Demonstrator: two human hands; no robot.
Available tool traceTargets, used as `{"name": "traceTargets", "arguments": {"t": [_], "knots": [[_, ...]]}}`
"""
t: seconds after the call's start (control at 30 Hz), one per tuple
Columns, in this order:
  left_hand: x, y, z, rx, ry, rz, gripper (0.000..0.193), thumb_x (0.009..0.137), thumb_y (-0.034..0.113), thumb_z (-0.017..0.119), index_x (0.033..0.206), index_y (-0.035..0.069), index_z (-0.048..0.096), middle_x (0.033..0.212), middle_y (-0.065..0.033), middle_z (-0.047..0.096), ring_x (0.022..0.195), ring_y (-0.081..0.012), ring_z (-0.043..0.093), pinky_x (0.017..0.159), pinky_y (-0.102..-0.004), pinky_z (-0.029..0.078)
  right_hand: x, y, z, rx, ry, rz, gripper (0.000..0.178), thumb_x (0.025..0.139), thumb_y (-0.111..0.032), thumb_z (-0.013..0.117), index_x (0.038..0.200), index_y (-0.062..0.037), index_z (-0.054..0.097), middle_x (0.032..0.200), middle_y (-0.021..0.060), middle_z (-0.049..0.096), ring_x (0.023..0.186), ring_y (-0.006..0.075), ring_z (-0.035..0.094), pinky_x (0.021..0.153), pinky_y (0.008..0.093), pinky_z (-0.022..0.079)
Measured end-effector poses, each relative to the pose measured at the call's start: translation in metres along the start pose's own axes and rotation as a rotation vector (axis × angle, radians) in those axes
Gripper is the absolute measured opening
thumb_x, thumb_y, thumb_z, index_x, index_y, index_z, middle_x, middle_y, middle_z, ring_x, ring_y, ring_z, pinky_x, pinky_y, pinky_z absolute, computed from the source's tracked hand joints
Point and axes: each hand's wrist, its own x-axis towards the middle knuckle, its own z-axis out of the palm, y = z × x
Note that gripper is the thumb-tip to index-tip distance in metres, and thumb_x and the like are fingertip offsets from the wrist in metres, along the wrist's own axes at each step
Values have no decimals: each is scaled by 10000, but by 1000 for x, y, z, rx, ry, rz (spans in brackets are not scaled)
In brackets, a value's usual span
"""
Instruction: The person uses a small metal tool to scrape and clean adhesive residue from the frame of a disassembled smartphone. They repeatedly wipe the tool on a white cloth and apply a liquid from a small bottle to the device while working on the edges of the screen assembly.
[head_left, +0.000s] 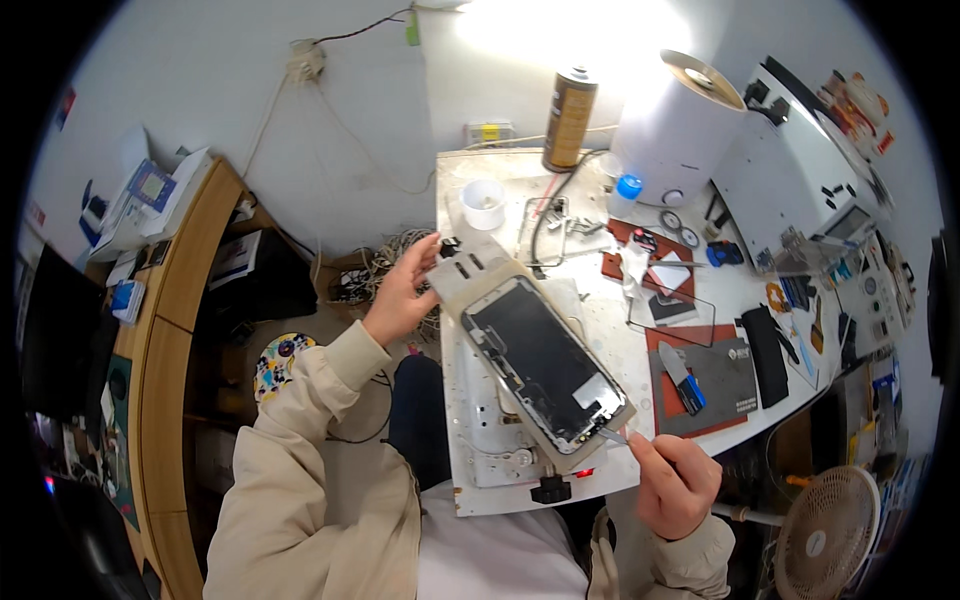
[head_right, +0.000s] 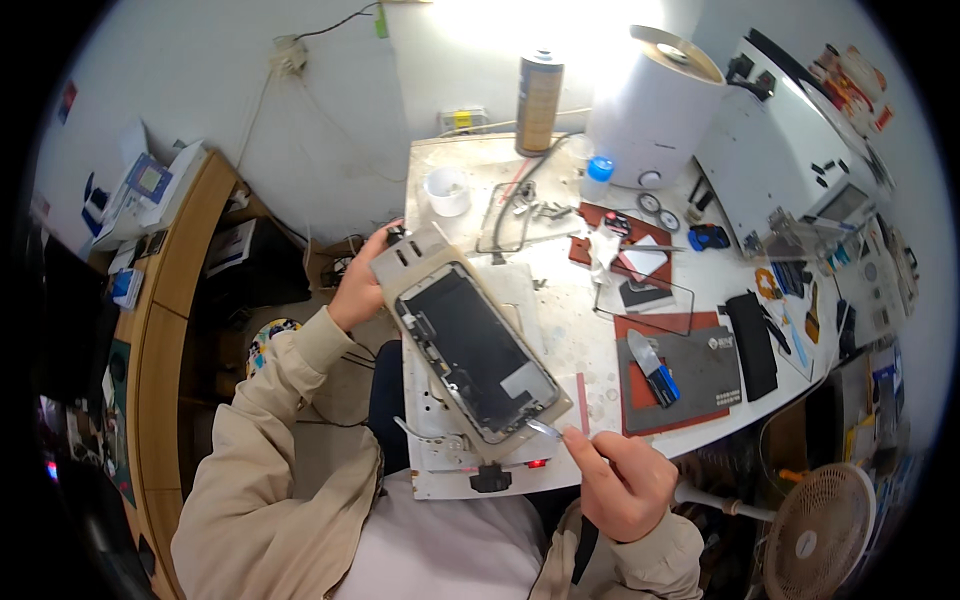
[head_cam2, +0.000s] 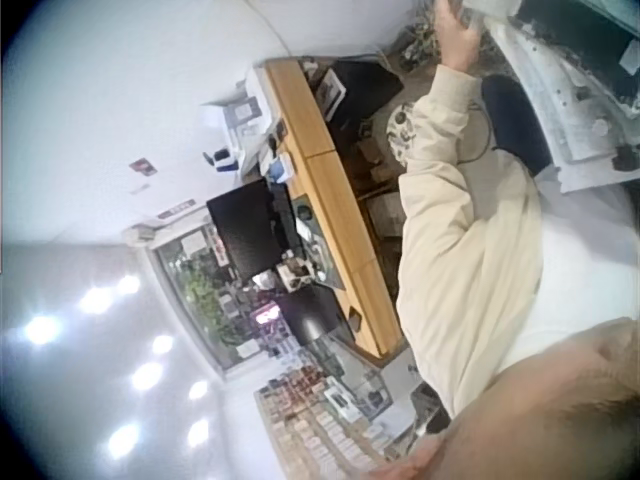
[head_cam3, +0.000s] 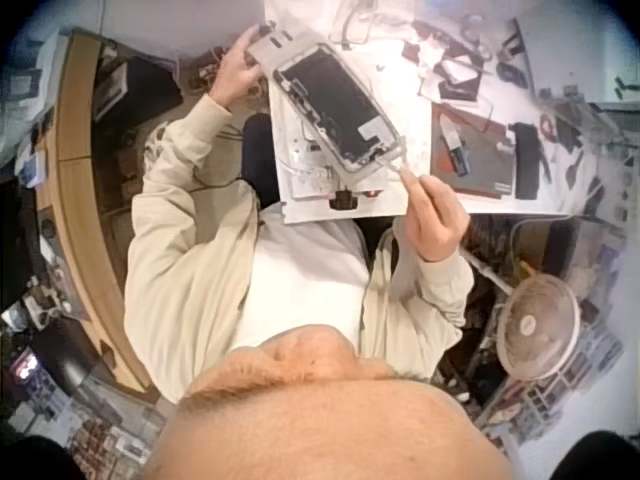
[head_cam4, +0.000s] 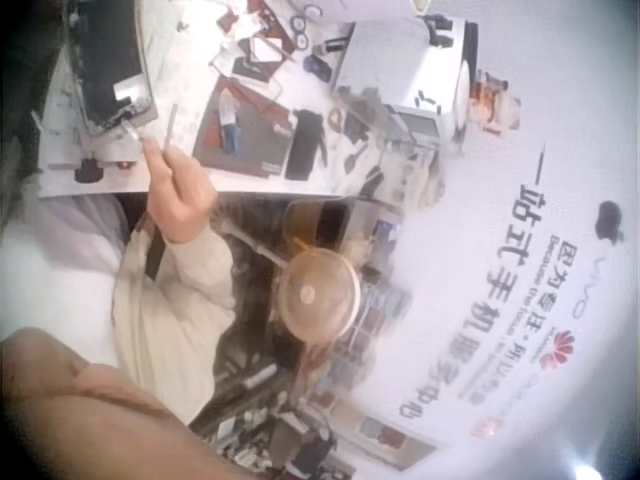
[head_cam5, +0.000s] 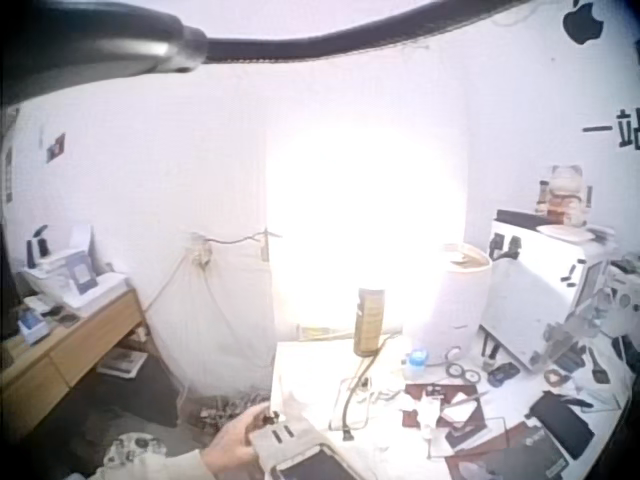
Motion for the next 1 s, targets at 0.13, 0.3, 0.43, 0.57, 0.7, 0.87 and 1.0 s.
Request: {"name": "traceTargets", "arguments": {"t": [0.13, 0.3, 0.43, 0.57, 0.7, 0.87, 1.0], "knots": [[-8, 17, 4, 29, 48, 10, 775, 978, -83, 635, 1686, 6, 334, 1592, -230, 518, 1506, -306, 526, 1275, -436, 438, 0, -2, 0, -1, 5, 11, 481, 740, 125, 738, 1182, -32, 844, 884, 67, 666, 660, 233, 617, 563, 356, 487], [-20, 52, -7, 166, 495, 284, 573, 972, -84, 543, 1542, -23, 531, 1491, -176, 632, 1381, -287, 612, 1195, -433, 486, 1, -3, -1, 14, -1, 12, 488, 741, 133, 732, 1185, -36, 844, 892, 64, 665, 658, 226, 609, 562, 356, 483], [-44, 183, 19, 441, -94, 729, 324, 1014, 65, 659, 1329, 2, 706, 1409, -145, 675, 1278, -283, 655, 1139, -435, 492, -1, -2, -2, 2, 5, 20, 505, 734, 135, 733, 1191, -48, 847, 896, 60, 666, 650, 215, 601, 559, 345, 480], [-50, 224, 60, 755, -421, 871, 663, 1004, 605, 650, 1338, 39, 742, 1375, -100, 711, 1265, -269, 679, 1119, -448, 494, 7, -2, -9, -17, -54, -18, 516, 725, 119, 746, 1197, -61, 850, 907, 51, 670, 641, 207, 595, 552, 333, 485], [-45, 223, 69, 797, -491, 867, 749, 946, 684, 661, 1354, 62, 745, 1400, -75, 702, 1259, -247, 678, 1112, -449, 504, 10, -4, -14, -57, -74, -40, 549, 708, 111, 747, 1216, -71, 846, 916, 48, 676, 640, 211, 598, 545, 333, 497], [-39, 223, 68, 823, -522, 896, 751, 935, 701, 654, 1357, 87, 752, 1411, -67, 698, 1254, -234, 678, 1116, -444, 504, 10, -4, -14, 45, -60, 28, 592, 686, 116, 730, 1234, -78, 840, 926, 58, 691, 684, 230, 662, 576, 339, 545], [-44, 224, 68, 881, -499, 912, 773, 918, 727, 647, 1358, 101, 756, 1423, -61, 697, 1251, -231, 678, 1122, -440, 502, 9, 1, -10, 91, -52, 27, 595, 681, 122, 717, 1227, -77, 845, 930, 61, 698, 701, 234, 686, 588, 343, 561]]}}
